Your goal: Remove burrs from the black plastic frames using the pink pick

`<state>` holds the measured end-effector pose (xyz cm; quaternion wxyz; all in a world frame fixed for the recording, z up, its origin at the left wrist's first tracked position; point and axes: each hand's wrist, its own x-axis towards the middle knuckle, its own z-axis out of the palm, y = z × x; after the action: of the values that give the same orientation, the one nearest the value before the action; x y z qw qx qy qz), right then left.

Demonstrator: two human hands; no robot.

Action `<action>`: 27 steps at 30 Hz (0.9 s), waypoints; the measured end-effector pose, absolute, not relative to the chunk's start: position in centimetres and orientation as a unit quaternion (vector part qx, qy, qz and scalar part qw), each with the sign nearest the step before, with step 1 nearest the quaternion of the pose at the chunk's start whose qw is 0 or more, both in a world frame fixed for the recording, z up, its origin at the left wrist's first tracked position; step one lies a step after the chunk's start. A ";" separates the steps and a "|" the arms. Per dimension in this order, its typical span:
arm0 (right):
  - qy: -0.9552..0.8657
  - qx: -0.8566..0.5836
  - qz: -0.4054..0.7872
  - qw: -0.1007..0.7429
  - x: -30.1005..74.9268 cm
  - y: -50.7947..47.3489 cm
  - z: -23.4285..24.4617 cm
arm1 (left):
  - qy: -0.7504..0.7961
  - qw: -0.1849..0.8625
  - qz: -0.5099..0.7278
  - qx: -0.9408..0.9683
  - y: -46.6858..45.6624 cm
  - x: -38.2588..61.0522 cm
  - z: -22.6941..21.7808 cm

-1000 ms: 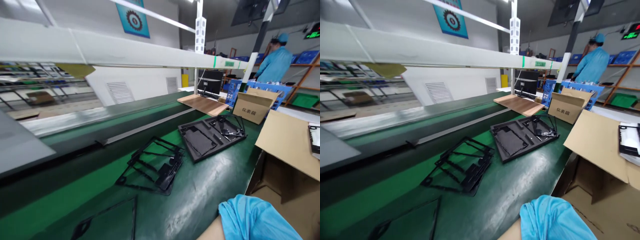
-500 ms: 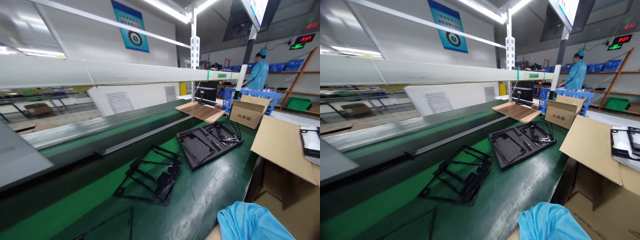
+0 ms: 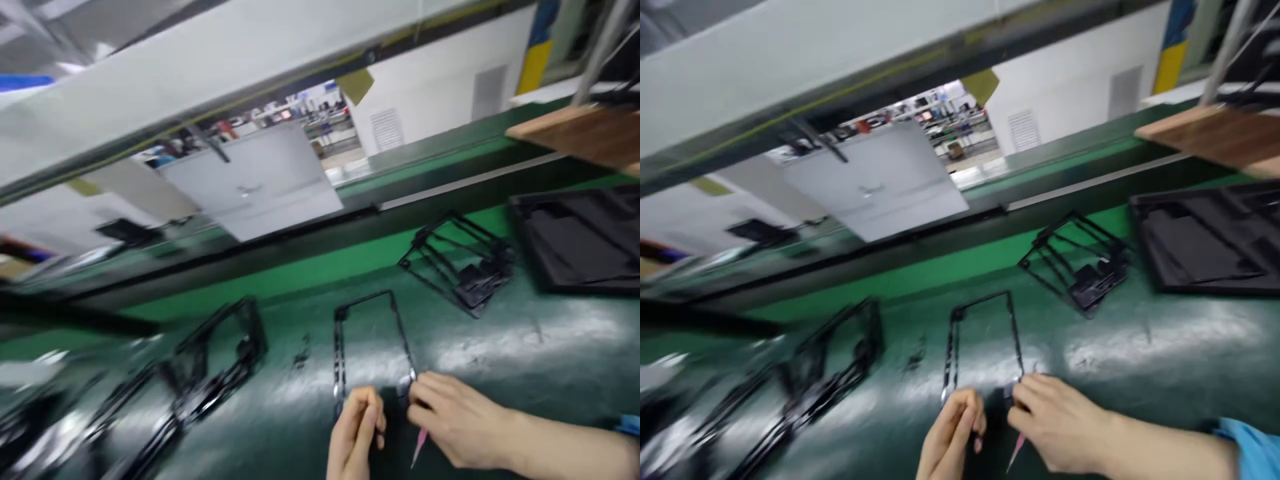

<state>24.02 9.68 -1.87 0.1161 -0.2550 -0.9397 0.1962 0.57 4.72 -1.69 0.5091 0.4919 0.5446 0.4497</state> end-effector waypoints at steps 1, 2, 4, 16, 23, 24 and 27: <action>-0.937 -0.261 0.198 0.122 24.2 9.6 -1.8 | 0.561 0.488 0.444 0.499 4.8 0.1 -1.1; -0.936 -0.258 0.199 0.130 24.4 9.6 -1.8 | 0.583 0.455 0.439 0.511 4.8 -0.4 -0.5; -0.934 -0.255 0.202 0.146 24.5 9.5 -2.0 | 0.612 0.391 0.395 0.563 4.9 -1.2 0.8; -0.932 -0.245 0.195 0.182 24.4 9.3 -2.3 | 0.510 0.095 0.134 0.844 3.0 -2.2 0.4; -0.933 -0.240 0.196 0.182 24.3 9.5 -2.1 | 0.559 0.019 0.100 0.823 3.3 -4.4 2.6; -0.933 -0.239 0.195 0.185 24.3 9.5 -2.1 | 0.573 0.025 0.110 0.812 3.4 -4.8 2.8; -0.934 -0.237 0.189 0.190 24.3 9.5 -2.1 | 0.605 0.108 0.188 0.766 3.5 -4.7 3.0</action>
<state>24.29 9.53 -2.06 0.1899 -0.2366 -0.9339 0.1891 -4.74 3.53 2.98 0.1084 0.7661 0.6049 0.1883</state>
